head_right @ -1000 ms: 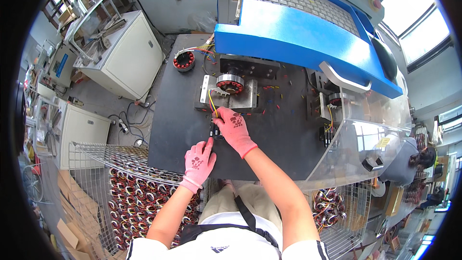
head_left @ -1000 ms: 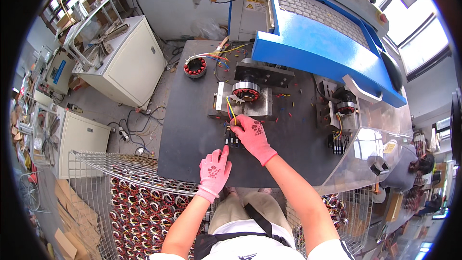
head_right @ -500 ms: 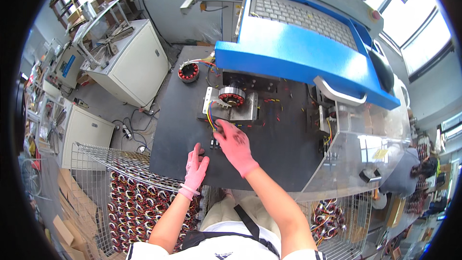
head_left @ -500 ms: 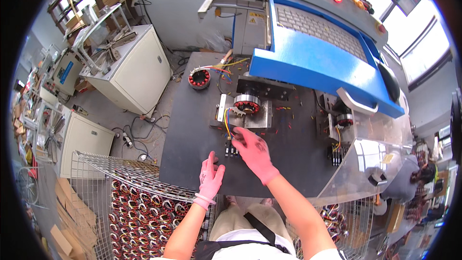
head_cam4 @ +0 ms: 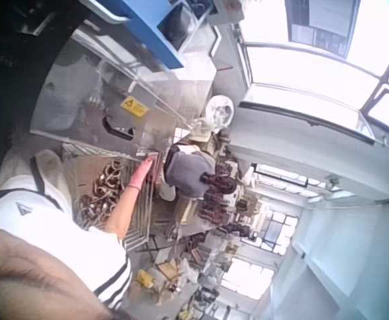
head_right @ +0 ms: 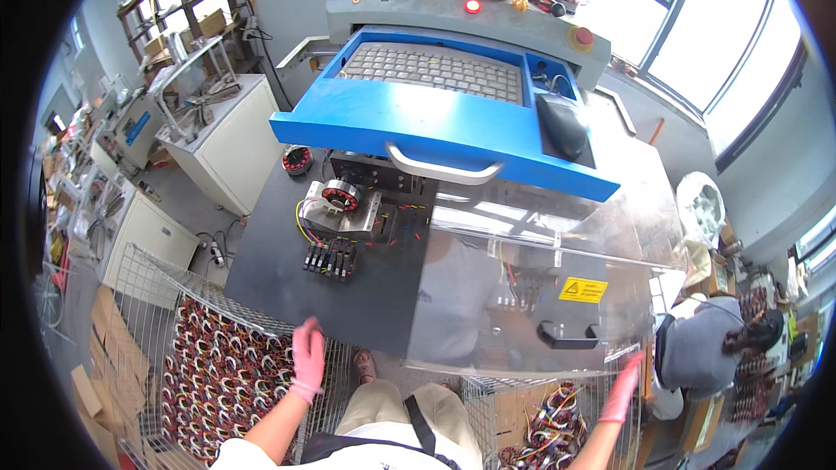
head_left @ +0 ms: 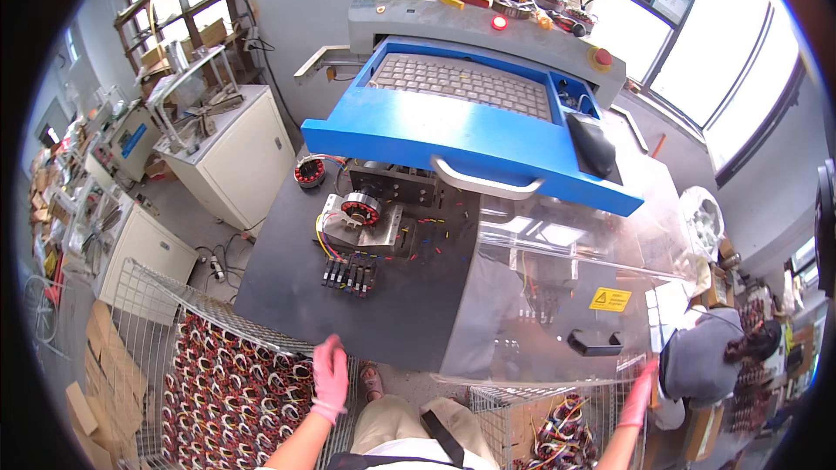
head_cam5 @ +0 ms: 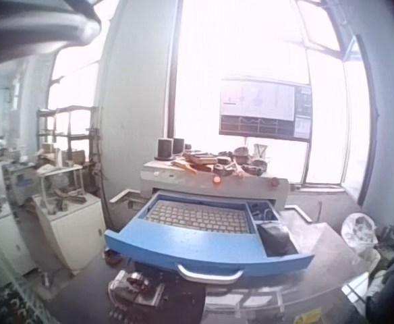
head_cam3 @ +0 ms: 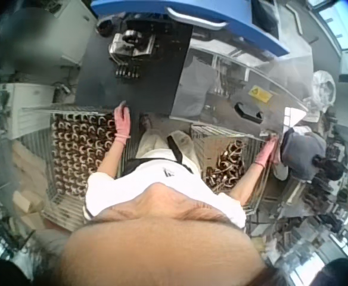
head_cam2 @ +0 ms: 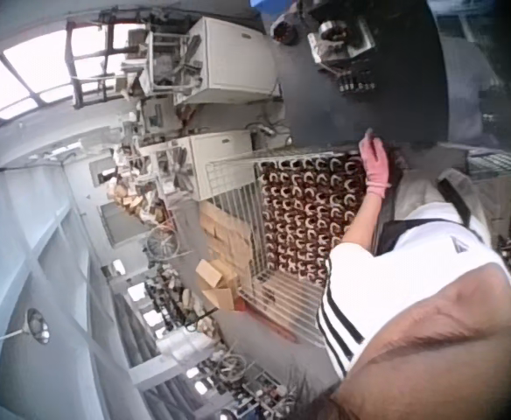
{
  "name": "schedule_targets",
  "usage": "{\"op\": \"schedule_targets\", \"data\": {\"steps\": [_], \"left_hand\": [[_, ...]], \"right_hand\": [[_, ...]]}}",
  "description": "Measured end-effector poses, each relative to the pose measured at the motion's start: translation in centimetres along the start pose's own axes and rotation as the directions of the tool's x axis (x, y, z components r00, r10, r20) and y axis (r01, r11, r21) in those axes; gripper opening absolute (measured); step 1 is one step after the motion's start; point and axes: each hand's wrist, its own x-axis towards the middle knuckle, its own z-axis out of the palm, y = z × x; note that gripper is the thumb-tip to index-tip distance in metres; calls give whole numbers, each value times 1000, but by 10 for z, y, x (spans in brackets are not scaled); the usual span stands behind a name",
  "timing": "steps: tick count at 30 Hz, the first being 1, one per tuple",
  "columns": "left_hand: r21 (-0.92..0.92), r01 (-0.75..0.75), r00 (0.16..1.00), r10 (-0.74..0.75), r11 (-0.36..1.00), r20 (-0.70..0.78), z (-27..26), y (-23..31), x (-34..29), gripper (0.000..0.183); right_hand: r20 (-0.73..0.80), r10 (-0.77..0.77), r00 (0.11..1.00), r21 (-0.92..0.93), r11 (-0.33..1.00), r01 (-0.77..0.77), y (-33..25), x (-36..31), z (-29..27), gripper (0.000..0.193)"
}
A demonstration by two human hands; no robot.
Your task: The person takes motor stators with wiring from a large cart and places them into a terminal block testing machine. The person then inserts the wire ends into the terminal block, lowers a protective cover, and after the process, places the motor into another cart on the floor.
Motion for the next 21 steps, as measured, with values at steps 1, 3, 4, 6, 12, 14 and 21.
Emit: {"op": "schedule_targets", "data": {"steps": [1, 3, 4, 6, 12, 14, 21], "left_hand": [[70, -52, 998, 50, 996, 34, 0, 13, -26, 30], [97, 149, 963, -166, 984, 213, 3, 39, -72, 31], [137, 137, 951, -169, 981, 260, 8, 45, -89, 32], [185, 124, 902, -188, 975, 389, 20, 54, -113, 35], [213, -37, 682, -131, 976, 720, 63, 104, -120, 44], [74, -169, 704, 68, 983, 707, 83, 99, -123, 43], [-91, -234, 688, 231, 968, 688, 148, 103, -106, 52]], "right_hand": [[-202, -262, 944, -751, 660, 22, 18, 1, -22, 65], [57, -397, 916, -993, -116, 11, 64, -6, -34, 62], [80, -266, 961, -992, -118, 50, 72, -14, -30, 58], [76, -103, 992, -992, -107, 65, 109, -34, -21, 51], [-57, 365, 929, -915, -391, 98, 265, -54, 24, 24], [168, 553, 816, -777, -435, 455, 311, -48, 36, 19], [162, 730, 664, -812, -284, 510, 415, -46, 33, 24]]}}
